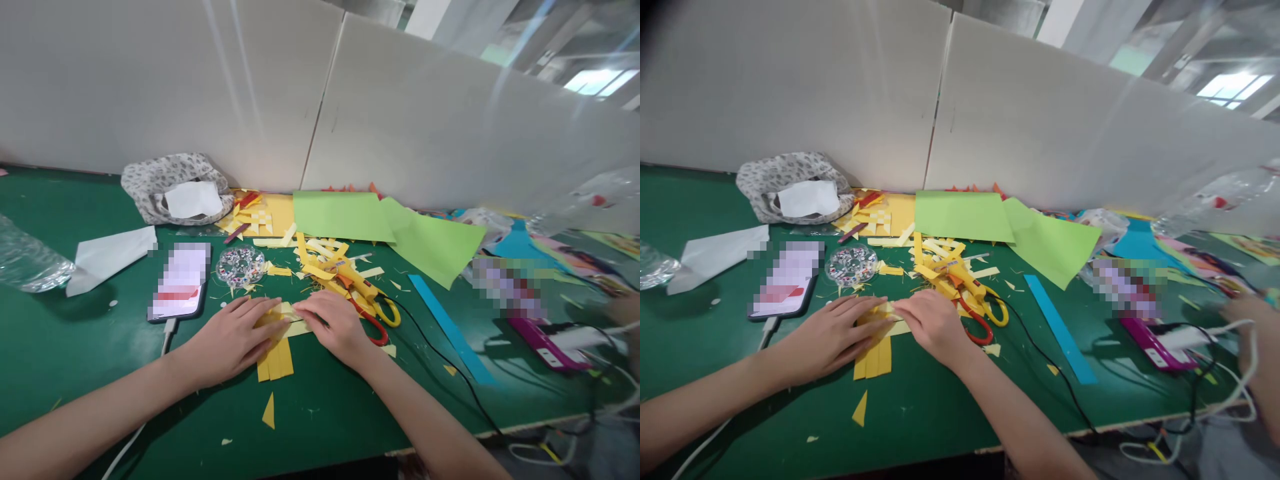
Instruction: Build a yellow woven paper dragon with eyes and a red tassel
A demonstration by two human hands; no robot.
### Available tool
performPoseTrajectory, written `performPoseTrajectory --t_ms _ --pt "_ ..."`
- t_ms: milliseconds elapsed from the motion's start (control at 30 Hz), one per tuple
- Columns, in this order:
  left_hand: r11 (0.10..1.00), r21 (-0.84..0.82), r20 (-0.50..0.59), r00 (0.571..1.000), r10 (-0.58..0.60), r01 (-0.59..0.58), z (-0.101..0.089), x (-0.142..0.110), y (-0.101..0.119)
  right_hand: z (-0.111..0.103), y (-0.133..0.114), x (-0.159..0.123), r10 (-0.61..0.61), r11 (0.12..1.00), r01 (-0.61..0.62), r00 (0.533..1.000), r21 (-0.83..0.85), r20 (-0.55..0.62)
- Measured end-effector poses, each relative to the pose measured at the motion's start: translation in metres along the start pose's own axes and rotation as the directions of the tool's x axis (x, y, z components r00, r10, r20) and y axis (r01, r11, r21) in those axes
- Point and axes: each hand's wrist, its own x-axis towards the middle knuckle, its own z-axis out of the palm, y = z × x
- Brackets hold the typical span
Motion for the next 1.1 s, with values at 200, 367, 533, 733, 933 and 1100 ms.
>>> performPoseTrajectory --t_ms 200,367,533,733,933,1100 --pt "0.999 -0.035 -0.020 1.000 -0.006 0.006 0.000 0.000 0.000 -0.003 -0.002 0.000 0.008 0.997 -0.021 0.983 -0.071 -0.183" --pt "0.998 -0.066 -0.013 1.000 -0.011 0.010 -0.001 0.000 0.000 -0.014 0.016 0.004 0.220 0.920 -0.287 0.942 -0.268 -0.255" --pt "0.998 -0.069 -0.014 1.000 -0.005 0.004 -0.002 0.000 0.000 -0.024 0.031 0.023 0.264 0.877 -0.280 0.960 -0.391 -0.096" --pt "0.997 -0.074 -0.023 1.000 -0.002 0.001 -0.002 0.000 0.000 -0.037 0.041 0.055 0.261 0.905 -0.159 0.940 -0.394 0.221" --pt "0.998 -0.058 -0.040 0.999 0.004 -0.007 0.000 -0.001 0.000 -0.042 0.050 0.072 0.255 0.934 -0.137 0.901 -0.329 0.350" --pt "0.998 -0.063 -0.040 0.999 0.006 -0.009 0.001 -0.002 0.000 -0.036 0.059 0.095 0.390 0.921 -0.357 0.812 -0.160 0.434"
